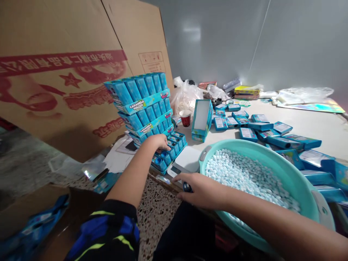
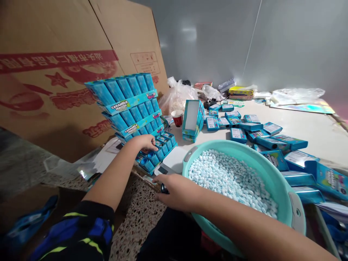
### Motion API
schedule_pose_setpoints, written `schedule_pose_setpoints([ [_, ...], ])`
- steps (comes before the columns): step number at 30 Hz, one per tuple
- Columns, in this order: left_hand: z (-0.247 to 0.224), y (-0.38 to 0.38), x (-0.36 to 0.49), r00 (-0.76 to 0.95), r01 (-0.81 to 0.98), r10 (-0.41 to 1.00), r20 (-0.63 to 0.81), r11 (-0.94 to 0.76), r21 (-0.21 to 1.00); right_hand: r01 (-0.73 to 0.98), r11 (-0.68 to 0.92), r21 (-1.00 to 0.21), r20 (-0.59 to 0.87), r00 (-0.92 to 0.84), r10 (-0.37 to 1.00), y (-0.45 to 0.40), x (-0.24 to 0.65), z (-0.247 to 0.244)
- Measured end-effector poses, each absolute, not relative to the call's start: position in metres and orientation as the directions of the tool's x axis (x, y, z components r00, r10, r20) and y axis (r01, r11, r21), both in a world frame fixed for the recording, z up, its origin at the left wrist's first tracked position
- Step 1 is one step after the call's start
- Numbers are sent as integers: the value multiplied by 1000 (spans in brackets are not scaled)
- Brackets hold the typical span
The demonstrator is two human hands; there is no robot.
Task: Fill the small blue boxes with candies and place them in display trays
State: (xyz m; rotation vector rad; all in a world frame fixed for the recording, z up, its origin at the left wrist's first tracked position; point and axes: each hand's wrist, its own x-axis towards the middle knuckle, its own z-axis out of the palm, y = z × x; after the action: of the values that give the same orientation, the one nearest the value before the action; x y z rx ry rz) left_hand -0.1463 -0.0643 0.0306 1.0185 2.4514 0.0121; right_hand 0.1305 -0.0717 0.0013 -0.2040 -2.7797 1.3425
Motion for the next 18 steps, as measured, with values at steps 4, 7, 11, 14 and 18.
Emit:
schedule_pose_setpoints([
  [4,31,-60,-148,-604,648,630,-487,745,160,101,606,-789,-24,-991,134,-72,131,0],
  [7,32,-57,-149,-610,638,605,-513,758,136,84,608,-789,-10,-992,124,-72,131,0],
  [11,31,-53,-151,-620,626,578,-530,772,111,99,618,-780,-23,-991,129,-72,130,1],
  [14,31,-50,-151,-620,624,570,-539,775,102,108,631,-768,-32,-991,130,-72,130,2],
  [18,32,-45,-152,-615,640,580,-535,763,91,112,642,-759,-47,-992,117,-73,131,3],
])
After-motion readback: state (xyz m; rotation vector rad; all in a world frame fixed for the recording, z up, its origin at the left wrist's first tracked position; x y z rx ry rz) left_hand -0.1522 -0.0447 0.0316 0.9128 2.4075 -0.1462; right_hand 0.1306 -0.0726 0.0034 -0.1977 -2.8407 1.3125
